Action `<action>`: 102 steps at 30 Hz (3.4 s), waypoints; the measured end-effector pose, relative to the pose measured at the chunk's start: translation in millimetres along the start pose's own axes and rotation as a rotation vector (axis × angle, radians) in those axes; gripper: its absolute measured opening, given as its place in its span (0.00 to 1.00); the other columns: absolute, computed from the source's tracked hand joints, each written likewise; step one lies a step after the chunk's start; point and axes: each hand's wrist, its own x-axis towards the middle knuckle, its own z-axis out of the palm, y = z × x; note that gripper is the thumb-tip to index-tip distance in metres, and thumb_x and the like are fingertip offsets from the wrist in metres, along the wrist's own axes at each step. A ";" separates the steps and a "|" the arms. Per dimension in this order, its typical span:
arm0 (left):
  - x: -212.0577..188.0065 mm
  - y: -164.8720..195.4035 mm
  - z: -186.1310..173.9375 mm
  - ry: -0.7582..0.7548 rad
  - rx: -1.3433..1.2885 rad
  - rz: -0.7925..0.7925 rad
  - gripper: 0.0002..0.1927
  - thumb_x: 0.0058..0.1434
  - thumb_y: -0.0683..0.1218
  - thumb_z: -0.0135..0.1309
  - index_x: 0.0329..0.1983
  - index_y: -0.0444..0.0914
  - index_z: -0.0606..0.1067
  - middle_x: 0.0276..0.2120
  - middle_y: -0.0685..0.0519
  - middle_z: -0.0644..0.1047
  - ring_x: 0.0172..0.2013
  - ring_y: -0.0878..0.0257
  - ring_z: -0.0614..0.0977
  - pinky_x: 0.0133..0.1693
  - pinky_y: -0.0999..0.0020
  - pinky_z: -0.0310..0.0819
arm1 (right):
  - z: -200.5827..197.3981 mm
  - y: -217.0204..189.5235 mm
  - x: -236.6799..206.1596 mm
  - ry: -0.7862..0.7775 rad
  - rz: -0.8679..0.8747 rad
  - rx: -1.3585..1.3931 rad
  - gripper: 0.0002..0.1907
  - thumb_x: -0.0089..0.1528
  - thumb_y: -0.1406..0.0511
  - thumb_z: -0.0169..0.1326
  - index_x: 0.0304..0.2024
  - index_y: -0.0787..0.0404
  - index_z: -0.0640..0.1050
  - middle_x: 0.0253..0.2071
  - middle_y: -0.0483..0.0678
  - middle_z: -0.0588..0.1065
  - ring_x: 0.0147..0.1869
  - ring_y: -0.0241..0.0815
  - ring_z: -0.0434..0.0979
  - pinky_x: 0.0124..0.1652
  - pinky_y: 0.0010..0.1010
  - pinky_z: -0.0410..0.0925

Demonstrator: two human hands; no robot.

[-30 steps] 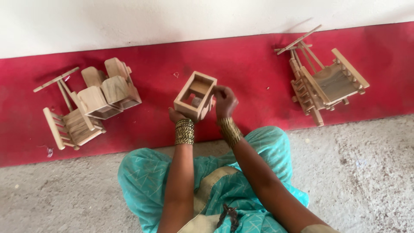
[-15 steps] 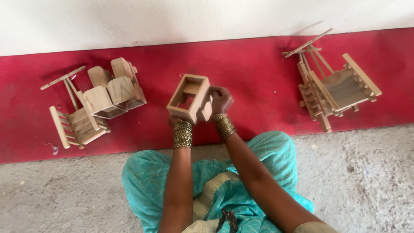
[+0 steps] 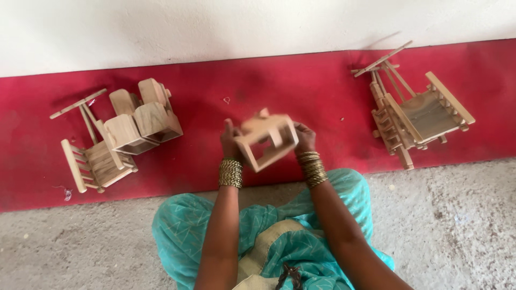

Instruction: The person sits on the floor and assembles small wooden toy vehicles, fitting boxy wooden body pieces onto wheeled cart bases and inserting wooden axles and side rails by hand. They work on one toy at a time and set each finished toy aside along the red mat.

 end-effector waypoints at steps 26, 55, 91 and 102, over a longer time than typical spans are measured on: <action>24.1 22.7 -53.1 -0.118 0.996 -0.173 0.46 0.73 0.72 0.24 0.33 0.34 0.81 0.42 0.40 0.83 0.43 0.47 0.82 0.51 0.48 0.68 | 46.6 45.0 0.3 0.038 -0.386 -0.774 0.06 0.60 0.76 0.59 0.33 0.63 0.84 0.32 0.50 0.82 0.30 0.36 0.84 0.31 0.26 0.81; 26.2 -0.2 61.2 -0.258 0.785 0.667 0.51 0.50 0.55 0.67 0.73 0.32 0.57 0.52 0.41 0.77 0.48 0.53 0.83 0.50 0.58 0.83 | -4.8 -27.4 10.7 0.098 -0.643 -0.382 0.05 0.62 0.78 0.56 0.37 0.67 0.81 0.36 0.52 0.82 0.36 0.39 0.83 0.38 0.30 0.81; -32.5 -2.9 36.3 -0.142 1.325 0.963 0.42 0.43 0.58 0.69 0.58 0.42 0.63 0.52 0.52 0.73 0.58 0.58 0.72 0.55 0.30 0.61 | 59.5 -29.9 12.4 -0.695 -1.091 -1.387 0.12 0.62 0.73 0.61 0.23 0.61 0.78 0.27 0.47 0.77 0.30 0.39 0.78 0.27 0.30 0.73; -5.0 26.0 52.5 -0.450 1.168 0.458 0.10 0.71 0.48 0.55 0.53 0.42 0.73 0.46 0.56 0.82 0.45 0.68 0.85 0.53 0.75 0.86 | -15.3 -73.6 -9.3 -0.294 -0.623 -0.904 0.06 0.63 0.77 0.57 0.39 0.65 0.81 0.38 0.50 0.82 0.42 0.38 0.84 0.43 0.27 0.78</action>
